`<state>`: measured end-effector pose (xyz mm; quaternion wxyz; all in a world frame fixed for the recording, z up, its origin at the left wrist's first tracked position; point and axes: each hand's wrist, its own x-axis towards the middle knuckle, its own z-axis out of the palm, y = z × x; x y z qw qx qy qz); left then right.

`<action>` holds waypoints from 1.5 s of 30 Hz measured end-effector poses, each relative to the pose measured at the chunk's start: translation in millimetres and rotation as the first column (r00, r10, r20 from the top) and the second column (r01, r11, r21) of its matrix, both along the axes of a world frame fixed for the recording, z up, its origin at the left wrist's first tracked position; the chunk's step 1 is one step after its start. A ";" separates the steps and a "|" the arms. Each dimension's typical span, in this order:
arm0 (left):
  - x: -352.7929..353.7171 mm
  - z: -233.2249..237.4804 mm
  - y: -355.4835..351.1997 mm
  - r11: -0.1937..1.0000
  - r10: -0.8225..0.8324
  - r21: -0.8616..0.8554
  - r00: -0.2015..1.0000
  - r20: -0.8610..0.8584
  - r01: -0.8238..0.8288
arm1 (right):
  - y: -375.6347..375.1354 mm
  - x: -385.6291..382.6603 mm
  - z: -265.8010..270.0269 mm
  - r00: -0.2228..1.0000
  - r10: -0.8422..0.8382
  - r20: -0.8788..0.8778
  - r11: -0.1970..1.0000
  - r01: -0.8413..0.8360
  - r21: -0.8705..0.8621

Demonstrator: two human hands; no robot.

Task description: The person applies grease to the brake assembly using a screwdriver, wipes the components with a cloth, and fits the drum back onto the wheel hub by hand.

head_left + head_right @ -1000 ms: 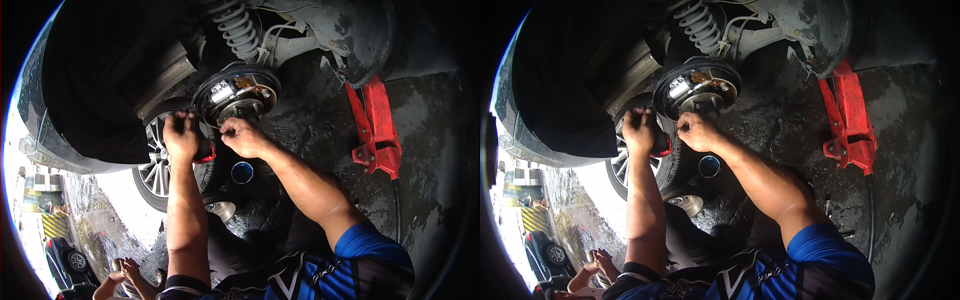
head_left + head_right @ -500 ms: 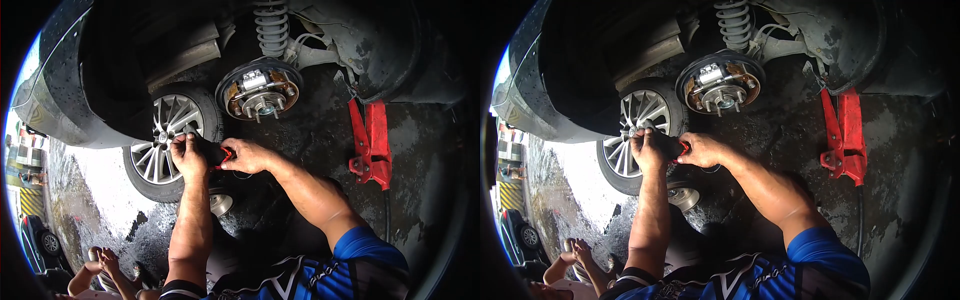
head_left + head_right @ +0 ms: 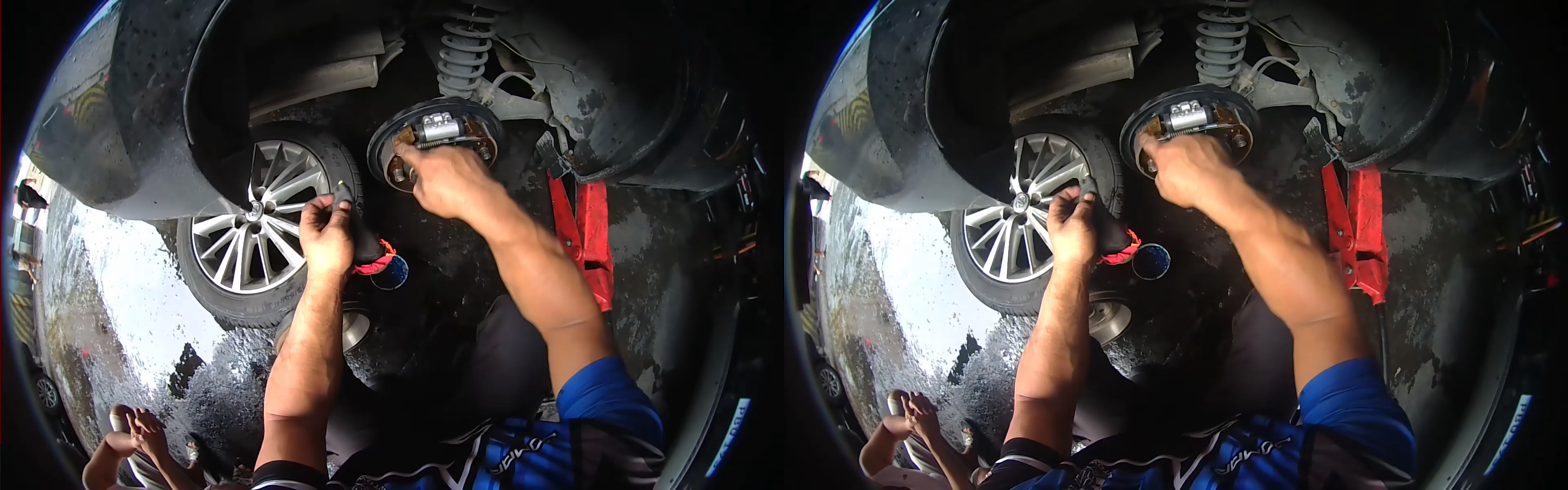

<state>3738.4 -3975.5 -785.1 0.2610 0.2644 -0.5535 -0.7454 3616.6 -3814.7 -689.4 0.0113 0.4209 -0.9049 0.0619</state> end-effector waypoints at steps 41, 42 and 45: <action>-39.5 -31.5 23.5 0.967 0.099 0.253 0.971 -0.218 -0.042 | 12.5 45.7 -92.5 0.804 -0.077 0.590 0.820 0.388 -0.421; -38.6 -34.5 22.0 0.947 0.104 0.321 0.960 -0.260 -0.016 | 13.0 43.6 -89.2 0.735 -0.052 0.676 0.840 0.398 -0.368; -40.7 -32.2 9.7 0.812 0.292 0.569 0.934 -0.206 -0.129 | 24.7 38.2 -103.1 0.633 0.103 0.767 0.786 0.421 -0.452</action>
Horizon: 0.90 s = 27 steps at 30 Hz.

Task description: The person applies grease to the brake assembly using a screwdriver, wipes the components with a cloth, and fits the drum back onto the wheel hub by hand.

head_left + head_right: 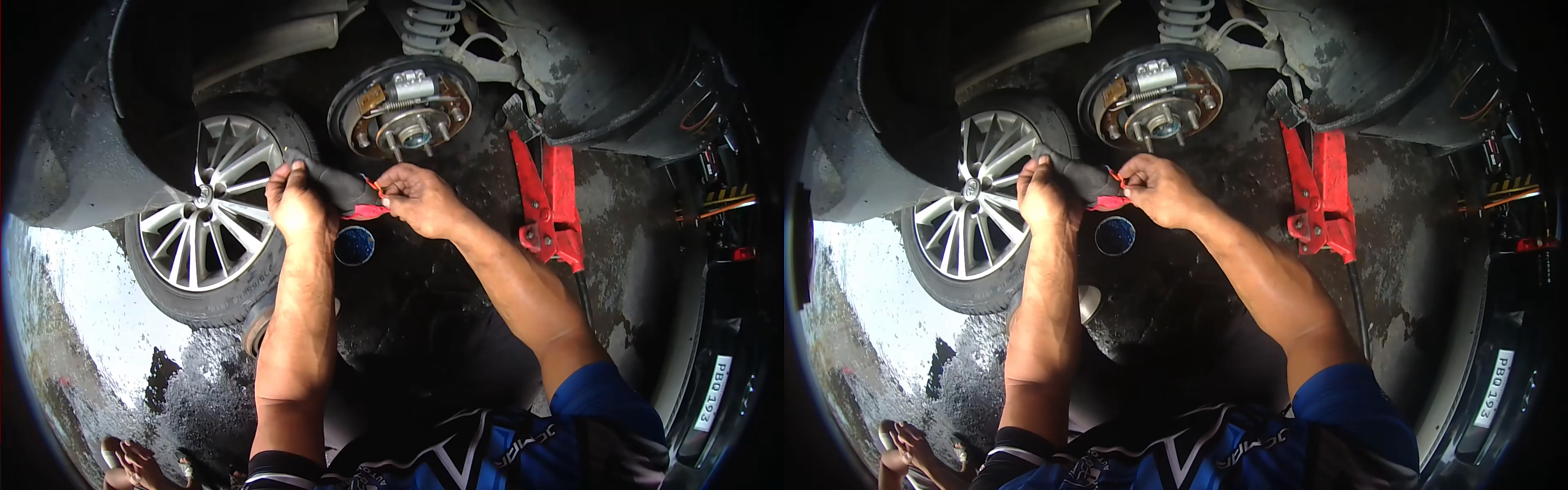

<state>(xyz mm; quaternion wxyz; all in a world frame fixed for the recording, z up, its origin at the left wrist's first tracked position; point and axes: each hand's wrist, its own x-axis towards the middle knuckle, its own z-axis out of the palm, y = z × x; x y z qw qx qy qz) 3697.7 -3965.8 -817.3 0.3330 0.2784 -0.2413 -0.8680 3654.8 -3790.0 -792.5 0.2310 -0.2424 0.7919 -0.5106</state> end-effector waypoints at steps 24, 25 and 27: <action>20.7 25.2 31.1 0.912 -0.408 0.022 0.911 -0.061 0.410 | 0.5 38.5 49.2 0.619 0.075 -0.782 0.980 0.099 0.172; 19.9 20.8 30.1 0.913 -0.405 0.022 0.912 -0.062 0.407 | -0.2 41.0 54.5 0.660 0.058 -0.749 0.983 0.094 0.159; 17.2 9.3 30.1 0.864 -0.495 -0.088 0.802 -0.334 0.496 | -8.1 40.6 58.1 0.679 0.057 -0.732 0.989 0.064 0.136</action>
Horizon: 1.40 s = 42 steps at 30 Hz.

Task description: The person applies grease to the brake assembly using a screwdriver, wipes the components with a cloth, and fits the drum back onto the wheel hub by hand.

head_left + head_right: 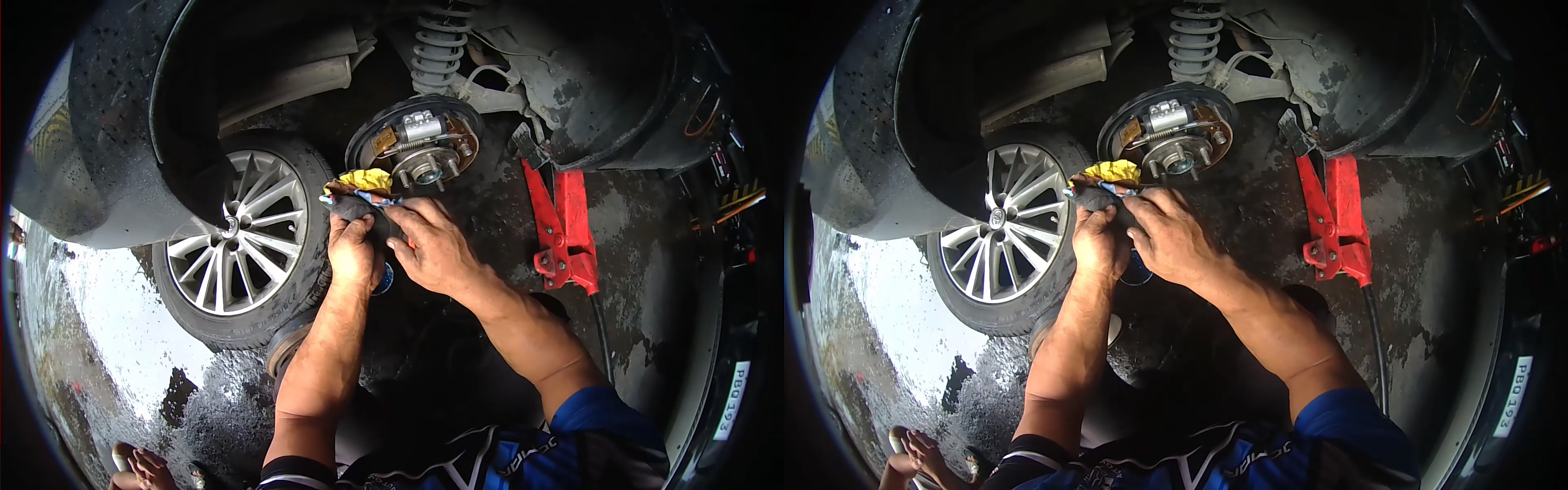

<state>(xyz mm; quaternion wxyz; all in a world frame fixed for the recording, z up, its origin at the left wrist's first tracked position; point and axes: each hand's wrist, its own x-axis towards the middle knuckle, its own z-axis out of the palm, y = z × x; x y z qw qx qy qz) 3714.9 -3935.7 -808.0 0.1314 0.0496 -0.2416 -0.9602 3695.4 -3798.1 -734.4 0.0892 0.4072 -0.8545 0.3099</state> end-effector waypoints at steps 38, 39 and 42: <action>2.9 -9.4 4.4 0.924 -0.221 0.300 0.972 -0.085 0.236 | -27.1 -15.4 -23.8 0.922 0.200 0.330 0.900 -0.040 -0.434; 3.8 -12.1 3.0 0.925 -0.219 0.300 0.972 -0.083 0.234 | -24.2 -22.1 -29.1 0.870 0.238 0.432 0.909 -0.044 -0.413; 5.9 -5.9 2.1 0.915 -0.298 0.252 0.949 -0.105 0.316 | -18.5 -32.2 -8.6 0.742 0.264 0.616 0.942 -0.060 -0.331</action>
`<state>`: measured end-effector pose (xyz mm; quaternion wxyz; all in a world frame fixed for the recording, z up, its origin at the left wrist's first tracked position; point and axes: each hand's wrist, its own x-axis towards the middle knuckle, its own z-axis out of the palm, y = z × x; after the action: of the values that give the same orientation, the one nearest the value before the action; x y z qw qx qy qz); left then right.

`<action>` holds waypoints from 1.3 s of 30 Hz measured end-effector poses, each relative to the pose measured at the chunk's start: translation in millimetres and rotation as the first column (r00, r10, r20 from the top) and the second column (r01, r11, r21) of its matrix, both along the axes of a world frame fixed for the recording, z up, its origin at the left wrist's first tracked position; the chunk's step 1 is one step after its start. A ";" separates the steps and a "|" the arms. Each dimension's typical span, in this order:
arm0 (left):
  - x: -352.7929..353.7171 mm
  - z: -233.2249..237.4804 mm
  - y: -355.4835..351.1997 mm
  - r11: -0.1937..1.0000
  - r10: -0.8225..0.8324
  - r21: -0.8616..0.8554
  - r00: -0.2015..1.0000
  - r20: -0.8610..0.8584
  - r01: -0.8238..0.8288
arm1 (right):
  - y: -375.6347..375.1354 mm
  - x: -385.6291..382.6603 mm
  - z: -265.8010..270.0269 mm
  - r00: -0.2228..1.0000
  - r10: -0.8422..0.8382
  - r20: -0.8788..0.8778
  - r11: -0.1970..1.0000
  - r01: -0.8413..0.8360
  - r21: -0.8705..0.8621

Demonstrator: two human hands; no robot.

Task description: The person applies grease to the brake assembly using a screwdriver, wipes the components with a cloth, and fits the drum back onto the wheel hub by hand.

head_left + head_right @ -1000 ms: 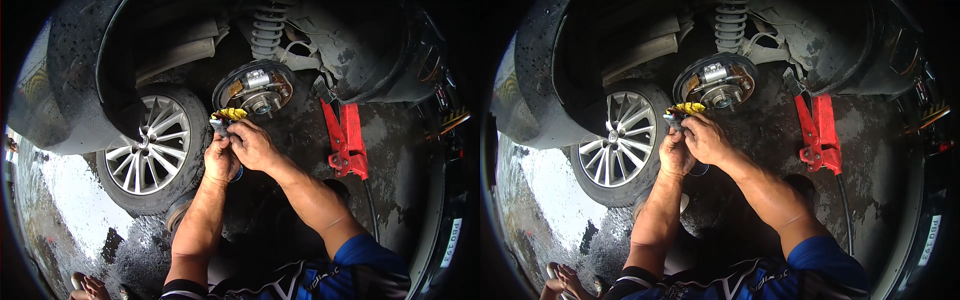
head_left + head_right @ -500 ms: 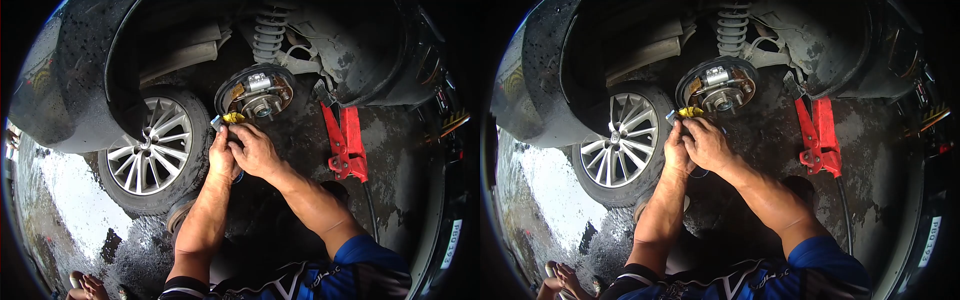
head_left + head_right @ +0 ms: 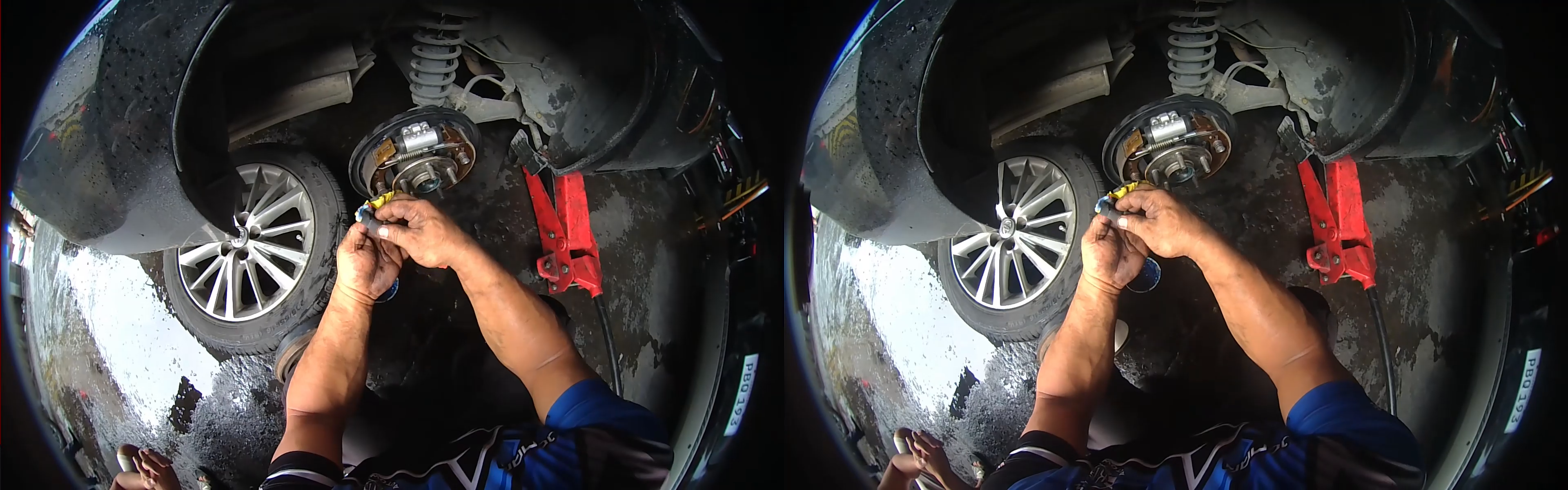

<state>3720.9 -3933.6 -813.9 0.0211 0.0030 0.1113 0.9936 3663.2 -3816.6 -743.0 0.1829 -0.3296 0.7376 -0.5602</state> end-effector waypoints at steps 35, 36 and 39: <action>-34.5 33.2 -23.2 0.817 0.269 -0.560 0.951 0.152 -0.141 | -16.9 -15.0 -37.3 0.929 -0.238 0.284 0.941 0.292 -0.168; -38.0 38.7 -22.1 0.728 0.366 -0.670 0.910 0.196 -0.148 | -13.9 -7.4 -35.2 0.940 -0.321 0.118 0.934 0.335 -0.125; -51.9 42.4 -21.6 0.485 0.462 -0.867 0.875 0.145 -0.113 | -23.3 -8.8 -55.0 0.944 -0.316 0.092 0.914 0.329 -0.237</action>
<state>3668.9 -3955.2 -771.5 -0.1301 -0.2081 0.5651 0.7877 3654.3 -3840.0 -798.0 0.0644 -0.2094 0.7007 -0.6790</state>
